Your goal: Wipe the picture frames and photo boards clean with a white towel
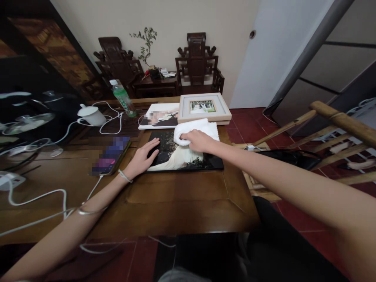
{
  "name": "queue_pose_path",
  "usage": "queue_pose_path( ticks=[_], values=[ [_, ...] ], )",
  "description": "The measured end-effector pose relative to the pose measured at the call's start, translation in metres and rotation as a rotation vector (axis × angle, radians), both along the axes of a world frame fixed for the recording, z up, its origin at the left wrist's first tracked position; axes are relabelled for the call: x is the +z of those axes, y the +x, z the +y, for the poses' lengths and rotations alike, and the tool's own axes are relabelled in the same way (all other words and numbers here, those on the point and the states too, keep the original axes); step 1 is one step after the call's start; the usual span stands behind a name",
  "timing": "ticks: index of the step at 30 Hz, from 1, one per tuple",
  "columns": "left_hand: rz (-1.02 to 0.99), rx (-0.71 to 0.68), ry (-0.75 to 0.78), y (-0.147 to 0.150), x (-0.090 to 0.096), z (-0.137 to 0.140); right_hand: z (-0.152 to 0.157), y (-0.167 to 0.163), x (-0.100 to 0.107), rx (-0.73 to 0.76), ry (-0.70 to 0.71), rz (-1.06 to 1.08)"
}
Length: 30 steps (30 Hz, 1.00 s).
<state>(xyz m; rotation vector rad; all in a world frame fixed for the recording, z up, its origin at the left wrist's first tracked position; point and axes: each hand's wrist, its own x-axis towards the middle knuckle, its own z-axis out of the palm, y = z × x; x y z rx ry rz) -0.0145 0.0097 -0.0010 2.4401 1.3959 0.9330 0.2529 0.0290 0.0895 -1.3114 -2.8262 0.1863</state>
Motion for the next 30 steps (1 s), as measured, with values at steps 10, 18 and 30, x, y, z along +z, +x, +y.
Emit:
queue_pose_path(
  ticks=[10, 18, 30],
  values=[
    [0.001, 0.002, 0.007, 0.001, -0.001, -0.001, -0.035, -0.003, -0.025, -0.04, 0.06, 0.032],
    [0.017, 0.004, 0.006, 0.003, 0.001, -0.002, -0.128, 0.005, -0.025, 0.147, -0.116, 0.081],
    [0.011, 0.005, -0.01, 0.001, -0.001, 0.0, -0.065, -0.031, 0.007, 0.028, -0.151, -0.023]
  ],
)
